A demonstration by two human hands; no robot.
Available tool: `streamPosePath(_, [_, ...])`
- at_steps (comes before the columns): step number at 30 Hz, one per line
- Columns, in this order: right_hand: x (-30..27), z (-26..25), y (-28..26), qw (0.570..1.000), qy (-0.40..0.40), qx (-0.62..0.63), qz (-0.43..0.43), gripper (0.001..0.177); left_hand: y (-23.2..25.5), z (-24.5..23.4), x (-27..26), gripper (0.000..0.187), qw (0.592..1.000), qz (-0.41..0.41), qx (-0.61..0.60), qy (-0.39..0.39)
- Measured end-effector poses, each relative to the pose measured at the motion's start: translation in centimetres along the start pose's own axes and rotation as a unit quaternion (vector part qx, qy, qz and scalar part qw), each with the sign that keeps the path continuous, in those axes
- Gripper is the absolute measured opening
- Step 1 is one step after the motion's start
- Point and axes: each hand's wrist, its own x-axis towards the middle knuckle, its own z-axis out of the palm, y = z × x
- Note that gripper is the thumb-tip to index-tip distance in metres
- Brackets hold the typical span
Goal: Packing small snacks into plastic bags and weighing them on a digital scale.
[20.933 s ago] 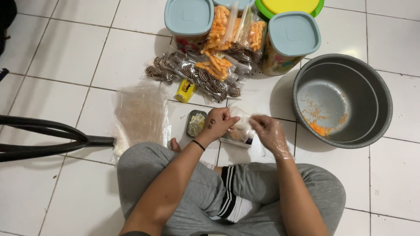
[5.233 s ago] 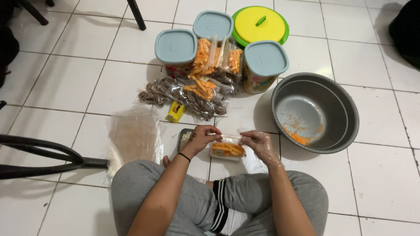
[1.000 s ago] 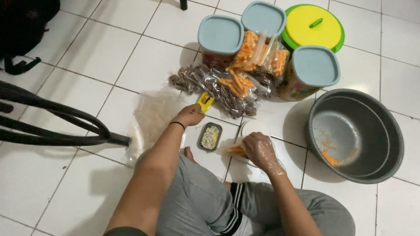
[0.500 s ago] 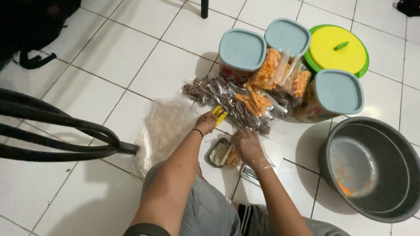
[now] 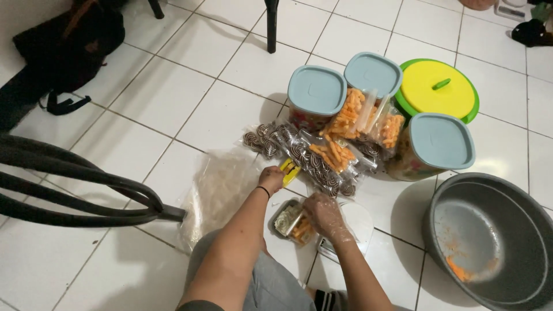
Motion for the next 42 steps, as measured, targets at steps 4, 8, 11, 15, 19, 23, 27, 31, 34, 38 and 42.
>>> streamPosePath(4, [-0.6,-1.2,0.2,1.000,0.009,0.005,0.006,0.007,-1.4,0.5,0.9,0.018,1.000,0.001,0.005,0.024])
streamPosePath(8, [0.5,-2.3,0.1,0.999,0.021,0.023,0.026,0.010,-1.4,0.0,1.2,0.024,0.997,-0.012,0.059,0.041])
streamPosePath(11, [2.5,-1.7,-0.6,1.000,0.031,0.001,0.001,0.009,-1.1,-0.4,0.5,0.024,0.997,-0.017,0.056,0.050])
streamPosePath(15, [4.6,-2.5,-2.9,0.995,0.055,-0.046,-0.068,0.010,-1.1,-0.4,-0.4,0.025,0.997,-0.032,0.043,0.062])
streamPosePath(19, [5.7,-2.5,-4.9,0.998,0.000,-0.044,-0.047,0.021,-0.4,-1.0,-1.4,0.030,0.996,-0.044,0.031,0.069])
streamPosePath(23, [5.1,-5.8,-7.4,0.996,-0.023,-0.083,-0.024,0.022,0.0,-1.2,-2.2,0.040,0.997,-0.063,0.011,0.050])
streamPosePath(27, [5.1,-7.5,-8.0,0.998,-0.064,-0.009,-0.016,0.030,0.8,-1.8,-2.9,0.044,0.996,-0.079,0.007,0.050])
streamPosePath(31, [6.1,-4.1,-6.9,0.996,-0.056,-0.071,-0.020,0.022,3.5,-2.7,-6.0,0.041,0.996,-0.072,0.002,0.060])
streamPosePath(34, [6.9,0.6,-4.2,0.998,-0.063,-0.010,-0.007,0.031,5.6,-3.6,-8.3,0.048,0.994,-0.092,0.043,0.040])
streamPosePath(38, [7.1,2.3,-3.1,0.997,-0.078,-0.020,-0.011,0.039,0.7,-1.4,-2.8,0.042,0.995,-0.074,0.010,0.065])
streamPosePath(42, [7.5,3.8,-2.1,0.995,-0.091,-0.030,-0.009,0.045,-3.5,0.6,1.9,0.030,0.993,-0.062,0.018,0.098])
